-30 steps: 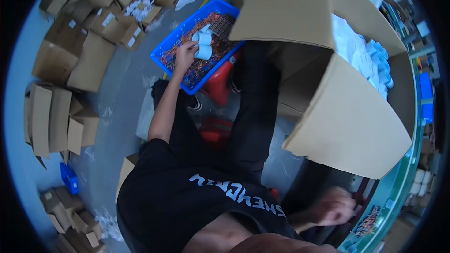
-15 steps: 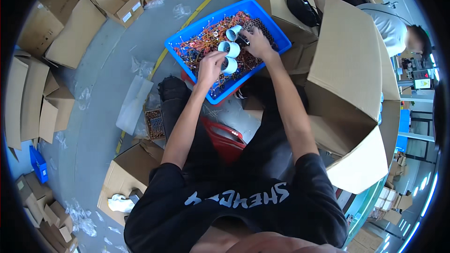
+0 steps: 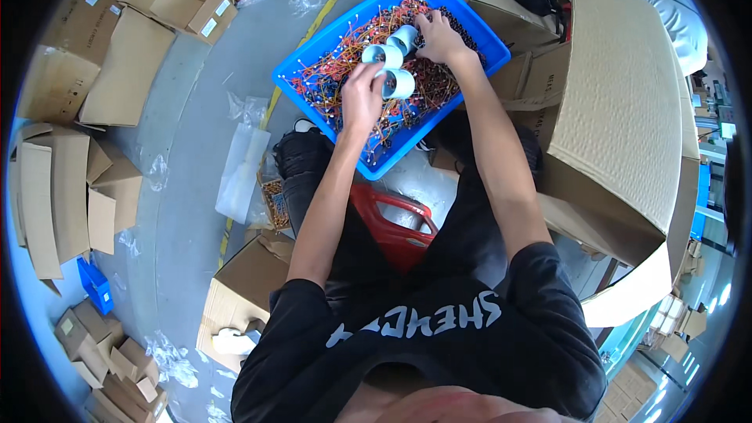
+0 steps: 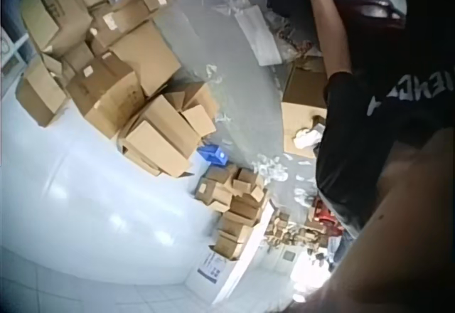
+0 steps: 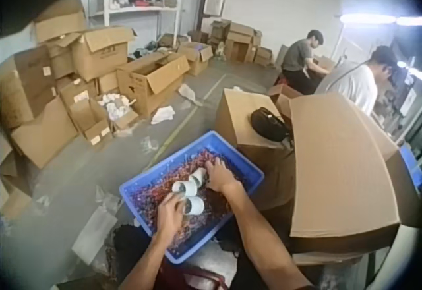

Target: Assembling small electronic or plastic components by placing colorful parts into blue cups and packing them into a large cardboard box.

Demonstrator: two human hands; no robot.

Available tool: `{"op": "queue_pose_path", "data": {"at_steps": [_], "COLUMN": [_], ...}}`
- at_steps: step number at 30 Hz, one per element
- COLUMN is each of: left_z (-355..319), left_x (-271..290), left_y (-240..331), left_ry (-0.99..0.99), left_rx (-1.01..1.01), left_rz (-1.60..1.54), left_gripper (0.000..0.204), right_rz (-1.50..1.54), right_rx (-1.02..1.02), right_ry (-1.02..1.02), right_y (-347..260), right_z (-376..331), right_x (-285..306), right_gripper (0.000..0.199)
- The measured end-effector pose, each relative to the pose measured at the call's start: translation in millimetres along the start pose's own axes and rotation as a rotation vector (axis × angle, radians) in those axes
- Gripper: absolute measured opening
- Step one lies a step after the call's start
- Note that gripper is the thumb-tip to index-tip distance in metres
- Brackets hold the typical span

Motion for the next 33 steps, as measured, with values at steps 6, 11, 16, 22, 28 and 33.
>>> {"op": "queue_pose_path", "data": {"at_steps": [6,11,16,22,28,33], "left_z": [15,-24,-68,-107,-110,-114], "left_x": [34,66,107,114,119,82], "left_y": [17,54,40,43,49,69], "left_ry": [0.110,0.131,0.267,0.307,0.395,0.194], "left_rx": [-0.074,-0.309,-0.080,0.213,0.264,0.307], "left_rz": [-0.048,0.080,-0.115,-0.996,-1.190,-1.183], "left_gripper": [0.018,0.019,0.016,0.020,0.018,0.018], "right_rz": [0.018,0.190,0.076,0.289,2.138,2.615], "right_rx": [-0.154,-0.042,-0.049,-0.083,0.030,0.253], "right_ry": [0.162,0.276,0.281,0.377,0.196,0.033], "right_y": [30,13,-27,-39,-92,-135], "right_z": [-12,-5,-8,-13,-120,-202], "right_x": [21,21,-2,47,105,145], "right_gripper": [0.065,0.059,0.052,0.048,0.037,0.033]}}
Point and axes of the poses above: each hand's wrist, its own z-axis towards the middle knuckle, its own x-axis out of the back of the hand, y = z × x, the point moved 10 cm from there along z, towards the middle knuckle, and after that the axes turned 4 degrees about -z, right-handed, at the moved point
